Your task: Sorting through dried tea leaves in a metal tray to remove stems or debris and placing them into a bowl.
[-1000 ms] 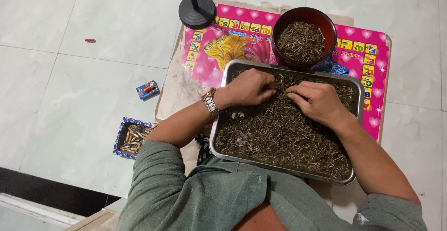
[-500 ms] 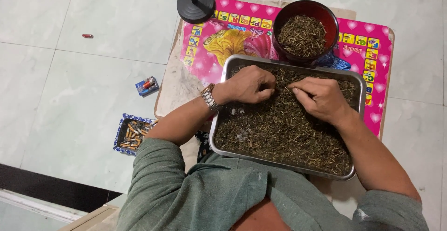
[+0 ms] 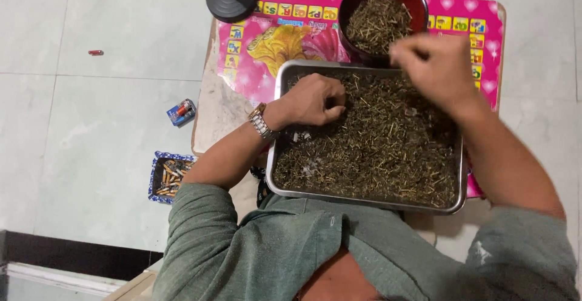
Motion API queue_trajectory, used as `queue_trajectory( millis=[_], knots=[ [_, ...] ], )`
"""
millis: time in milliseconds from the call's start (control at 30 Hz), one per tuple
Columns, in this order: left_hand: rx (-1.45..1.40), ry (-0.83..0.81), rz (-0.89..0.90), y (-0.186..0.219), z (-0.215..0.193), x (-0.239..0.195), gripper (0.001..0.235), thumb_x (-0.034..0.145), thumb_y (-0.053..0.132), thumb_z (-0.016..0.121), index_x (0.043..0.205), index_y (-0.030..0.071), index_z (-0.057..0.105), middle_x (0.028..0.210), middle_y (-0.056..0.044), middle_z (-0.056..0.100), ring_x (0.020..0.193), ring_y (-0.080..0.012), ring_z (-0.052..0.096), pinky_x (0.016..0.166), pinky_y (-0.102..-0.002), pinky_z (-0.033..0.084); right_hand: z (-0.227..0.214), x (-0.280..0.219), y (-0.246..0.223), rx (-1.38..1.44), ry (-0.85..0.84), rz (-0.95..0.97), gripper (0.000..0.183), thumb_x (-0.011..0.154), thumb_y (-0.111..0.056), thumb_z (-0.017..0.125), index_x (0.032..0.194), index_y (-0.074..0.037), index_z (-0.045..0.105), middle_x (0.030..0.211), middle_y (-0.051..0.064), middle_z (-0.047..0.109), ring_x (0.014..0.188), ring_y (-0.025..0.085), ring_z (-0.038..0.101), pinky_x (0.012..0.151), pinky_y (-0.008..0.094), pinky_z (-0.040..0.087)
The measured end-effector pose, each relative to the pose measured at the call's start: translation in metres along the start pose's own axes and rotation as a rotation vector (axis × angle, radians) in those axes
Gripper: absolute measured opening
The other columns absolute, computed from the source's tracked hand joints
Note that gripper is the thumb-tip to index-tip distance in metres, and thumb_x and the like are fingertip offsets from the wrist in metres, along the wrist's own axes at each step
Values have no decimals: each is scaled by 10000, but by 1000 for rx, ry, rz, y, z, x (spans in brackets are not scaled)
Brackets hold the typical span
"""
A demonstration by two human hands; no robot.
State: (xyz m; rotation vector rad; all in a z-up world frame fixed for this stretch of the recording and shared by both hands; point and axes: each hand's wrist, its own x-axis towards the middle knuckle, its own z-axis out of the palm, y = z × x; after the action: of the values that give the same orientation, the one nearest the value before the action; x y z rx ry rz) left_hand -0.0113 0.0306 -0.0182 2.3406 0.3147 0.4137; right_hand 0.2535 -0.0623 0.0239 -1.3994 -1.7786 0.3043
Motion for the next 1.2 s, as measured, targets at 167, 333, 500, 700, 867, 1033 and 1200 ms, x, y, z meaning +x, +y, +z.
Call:
queue_trajectory(
  millis=[167, 333, 500, 700, 867, 1033, 1200],
  knots=[
    [82, -25, 97, 8, -7, 1, 104, 854, 153, 664, 779, 85, 638, 741, -57, 653, 599, -223, 597, 540, -369, 444, -7, 53, 7, -207, -27, 3, 257, 1094, -60, 737, 1308, 81, 757, 947, 160, 775, 755, 165, 712, 734, 353, 585],
    [83, -18, 102, 6, -6, 0, 58, 864, 120, 628, 846, 95, 677, 791, -59, 692, 651, -198, 646, 583, -326, 511, -8, 26, -8, -297, -55, -68, 304, 1047, -59, 809, 1334, 34, 774, 1094, 191, 786, 801, 226, 707, 786, 387, 582],
    [133, 45, 57, 2, -4, 2, 82, 810, 56, 669, 876, 89, 705, 812, -61, 719, 667, -223, 660, 574, -356, 510, 16, -5, -16, -434, -447, 6, 178, 990, -286, 730, 1128, -211, 815, 1055, 10, 794, 885, 199, 743, 751, 470, 581],
    [154, -14, 57, 3, -3, 1, 37, 839, 131, 692, 825, 105, 715, 807, -58, 737, 649, -236, 673, 525, -390, 513, 44, 1, -9, -574, -533, -5, 208, 1036, -264, 680, 1212, -245, 789, 952, -6, 788, 777, 204, 739, 630, 436, 617],
    [111, -79, 138, 1, -1, -3, 211, 862, 173, 692, 699, 137, 563, 671, -23, 617, 537, -181, 558, 499, -319, 467, 49, 11, -13, -863, -787, -143, 453, 868, -267, 704, 1308, -363, 665, 778, -84, 668, 637, 192, 720, 479, 390, 604],
    [70, -67, 98, -2, 2, -4, 170, 858, 280, 666, 789, 126, 654, 649, -47, 634, 543, -238, 609, 496, -336, 490, 55, -1, -1, -834, -696, -151, 209, 911, -126, 691, 1099, -215, 708, 746, -31, 691, 625, 203, 706, 562, 345, 623],
    [99, -90, 10, 5, -5, -1, 305, 794, 421, 788, 881, 136, 724, 695, -102, 701, 635, -362, 696, 564, -465, 553, 61, -14, 32, -853, -535, -194, 112, 856, -258, 661, 949, -253, 723, 736, -57, 690, 685, 210, 714, 581, 378, 590]
  ],
)
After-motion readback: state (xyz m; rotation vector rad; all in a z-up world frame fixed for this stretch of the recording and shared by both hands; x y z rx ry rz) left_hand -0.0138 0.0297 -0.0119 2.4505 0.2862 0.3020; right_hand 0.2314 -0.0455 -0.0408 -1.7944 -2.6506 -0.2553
